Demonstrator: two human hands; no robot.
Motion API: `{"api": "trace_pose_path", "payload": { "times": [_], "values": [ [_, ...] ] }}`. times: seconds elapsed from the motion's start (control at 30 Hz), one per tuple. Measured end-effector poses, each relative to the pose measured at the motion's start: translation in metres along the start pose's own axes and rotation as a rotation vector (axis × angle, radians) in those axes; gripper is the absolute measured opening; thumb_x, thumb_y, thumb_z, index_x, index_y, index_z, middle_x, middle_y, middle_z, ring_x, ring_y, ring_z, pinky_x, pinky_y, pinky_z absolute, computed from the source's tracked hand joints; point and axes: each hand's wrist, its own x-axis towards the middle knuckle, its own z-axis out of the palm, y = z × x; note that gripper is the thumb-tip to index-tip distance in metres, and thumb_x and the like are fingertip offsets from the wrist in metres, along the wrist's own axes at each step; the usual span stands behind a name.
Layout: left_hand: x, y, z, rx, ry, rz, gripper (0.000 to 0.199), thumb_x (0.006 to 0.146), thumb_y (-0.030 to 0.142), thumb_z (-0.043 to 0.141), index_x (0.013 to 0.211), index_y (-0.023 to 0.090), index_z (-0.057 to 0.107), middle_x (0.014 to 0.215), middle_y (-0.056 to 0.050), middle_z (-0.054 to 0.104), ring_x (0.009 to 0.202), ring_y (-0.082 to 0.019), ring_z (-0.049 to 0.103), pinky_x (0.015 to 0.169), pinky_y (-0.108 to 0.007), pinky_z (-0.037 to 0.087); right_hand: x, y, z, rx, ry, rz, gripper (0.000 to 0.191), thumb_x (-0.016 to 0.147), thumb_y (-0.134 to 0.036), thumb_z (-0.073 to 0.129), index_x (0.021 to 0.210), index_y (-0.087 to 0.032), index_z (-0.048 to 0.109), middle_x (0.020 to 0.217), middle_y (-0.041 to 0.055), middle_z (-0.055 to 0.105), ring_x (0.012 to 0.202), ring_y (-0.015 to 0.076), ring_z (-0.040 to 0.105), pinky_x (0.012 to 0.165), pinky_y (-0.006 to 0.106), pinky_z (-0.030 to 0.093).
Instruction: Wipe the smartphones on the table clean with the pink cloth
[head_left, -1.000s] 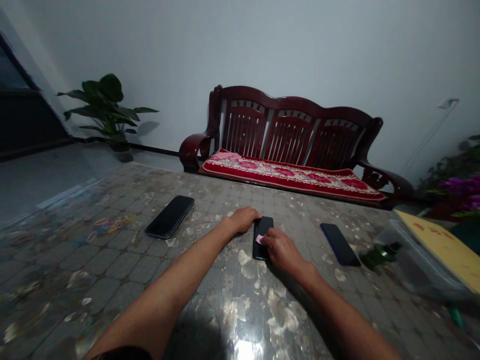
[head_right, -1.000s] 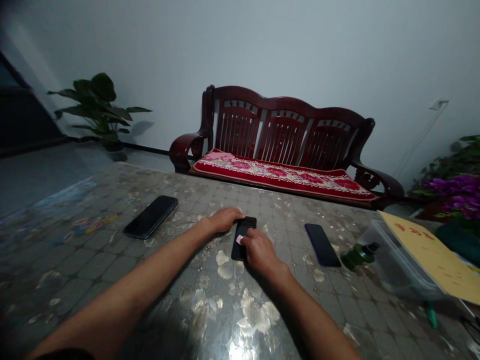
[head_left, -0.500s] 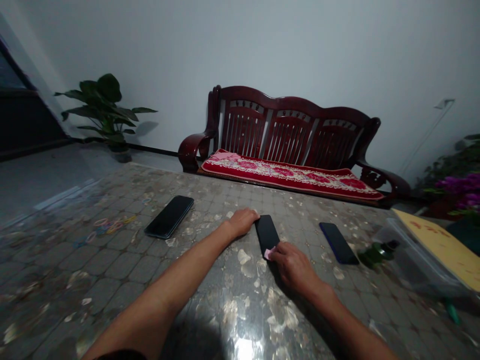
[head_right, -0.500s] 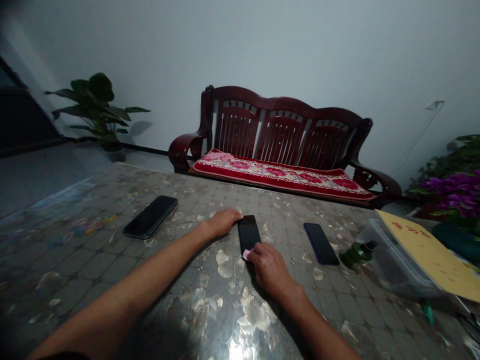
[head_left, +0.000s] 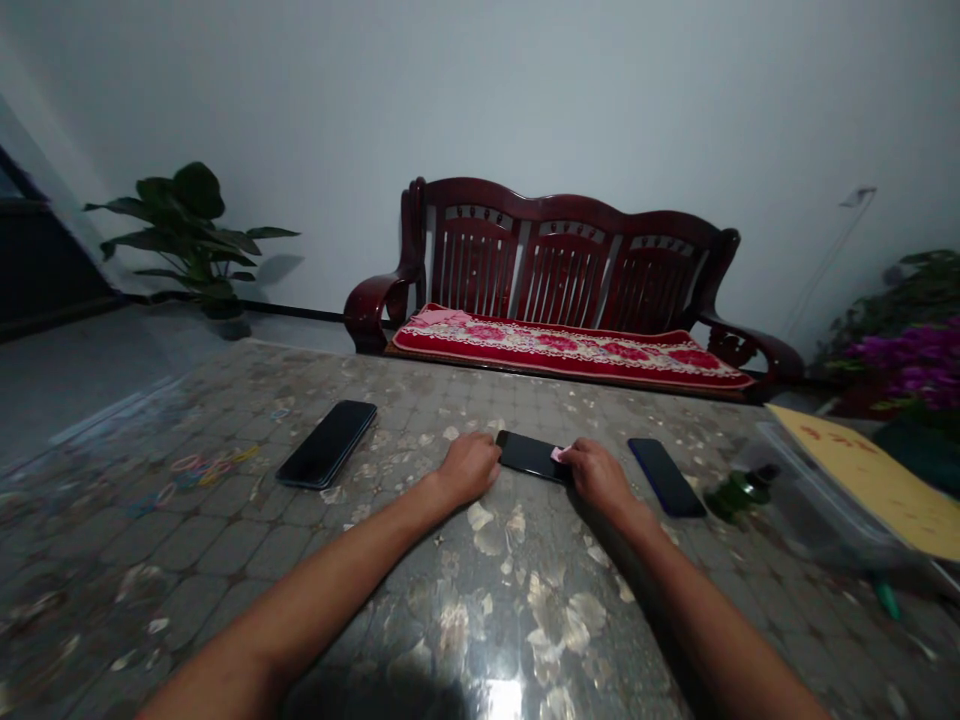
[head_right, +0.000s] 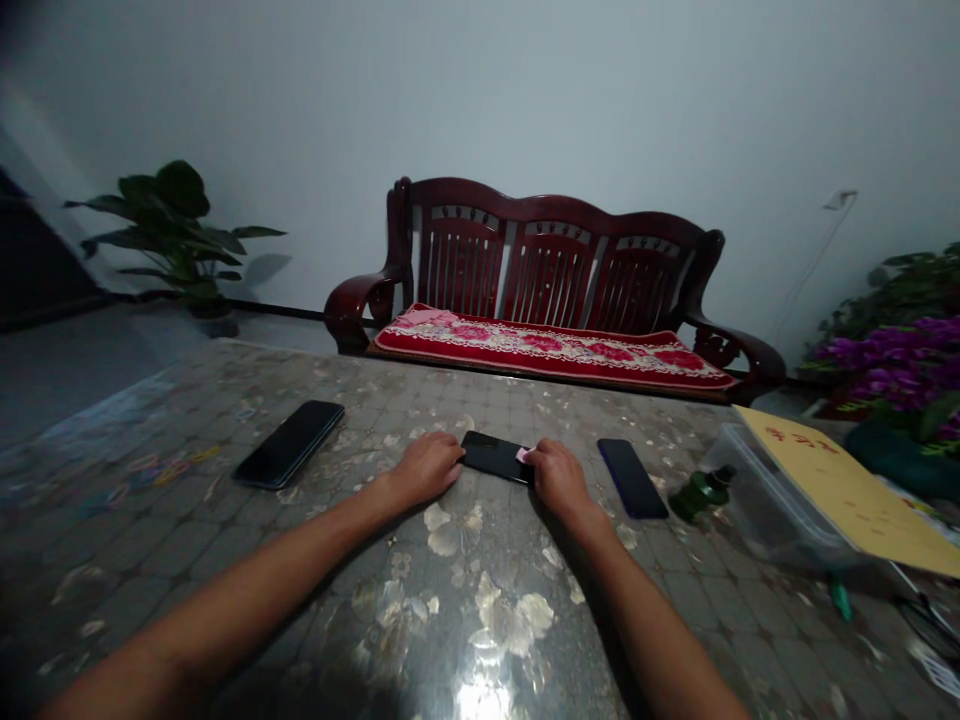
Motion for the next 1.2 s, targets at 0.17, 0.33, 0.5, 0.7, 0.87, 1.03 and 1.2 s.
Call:
{"api": "trace_pose_path", "payload": {
  "times": [0.17,0.33,0.5,0.7,0.87,1.03,1.2],
  "values": [
    [0.022,-0.023,0.008,-0.124,-0.019,0.101,0.064,0.078,0.043,0.084,0.135,0.022,0.062,0.146,-0.013,0.059,0.137,-0.033,0.051,0.115,-0.045,0.038,0.014,0.003,-0.002,-0.020,-0.020,-0.007,0.035,0.096,-0.009,0.049,0.107,-0.023,0.080,0.101,0.0096,0.071,0.096,0.0213,0.062,0.081,0.027,0.042],
    [0.032,-0.038,0.024,-0.207,-0.021,0.088,0.069,0.080,0.043,0.083,0.140,0.022,0.056,0.145,-0.013,0.060,0.134,-0.030,0.054,0.113,-0.041,0.041,0.018,0.004,-0.002,-0.037,-0.021,0.016,0.036,0.098,-0.011,0.048,0.109,-0.023,0.079,0.100,0.0098,0.070,0.096,0.0217,0.062,0.080,0.027,0.041],
    [0.024,-0.033,0.021,-0.215,-0.009,0.057,0.065,0.080,0.042,0.083,0.135,0.020,0.058,0.141,-0.012,0.062,0.132,-0.030,0.056,0.113,-0.041,0.042,0.009,-0.007,-0.004,-0.034,-0.053,0.027,0.035,0.099,-0.014,0.046,0.106,-0.021,0.080,0.097,0.0103,0.070,0.092,0.0213,0.062,0.076,0.028,0.040],
    [0.006,-0.025,0.014,-0.266,0.048,0.005,0.063,0.077,0.035,0.084,0.132,0.020,0.059,0.138,-0.012,0.064,0.128,-0.030,0.058,0.111,-0.042,0.044,-0.002,-0.017,-0.008,-0.005,-0.066,0.001,0.033,0.100,-0.016,0.048,0.107,-0.023,0.079,0.098,0.0088,0.070,0.093,0.0205,0.062,0.075,0.027,0.038],
    [-0.013,-0.018,0.013,-0.314,0.095,-0.088,0.064,0.075,0.033,0.084,0.132,0.018,0.059,0.133,-0.012,0.066,0.124,-0.032,0.059,0.108,-0.043,0.046,-0.001,-0.029,-0.006,-0.048,-0.077,0.130,0.032,0.100,-0.014,0.047,0.105,-0.019,0.078,0.101,0.0107,0.069,0.097,0.0207,0.061,0.076,0.026,0.037],
    [-0.029,-0.013,0.009,-0.341,0.137,-0.125,0.066,0.074,0.031,0.083,0.134,0.019,0.058,0.132,-0.012,0.066,0.124,-0.033,0.059,0.109,-0.044,0.044,-0.007,-0.047,-0.005,-0.001,-0.088,0.030,0.034,0.100,-0.014,0.047,0.115,-0.022,0.077,0.106,0.0085,0.069,0.100,0.0200,0.061,0.081,0.026,0.037],
    [-0.035,-0.010,0.009,-0.360,0.128,-0.157,0.071,0.074,0.030,0.084,0.138,0.016,0.056,0.135,-0.016,0.064,0.127,-0.034,0.057,0.110,-0.046,0.044,-0.007,-0.040,-0.009,-0.029,-0.081,0.083,0.035,0.101,-0.015,0.047,0.113,-0.024,0.078,0.103,0.0086,0.069,0.100,0.0209,0.061,0.081,0.027,0.037]
  ]
}}
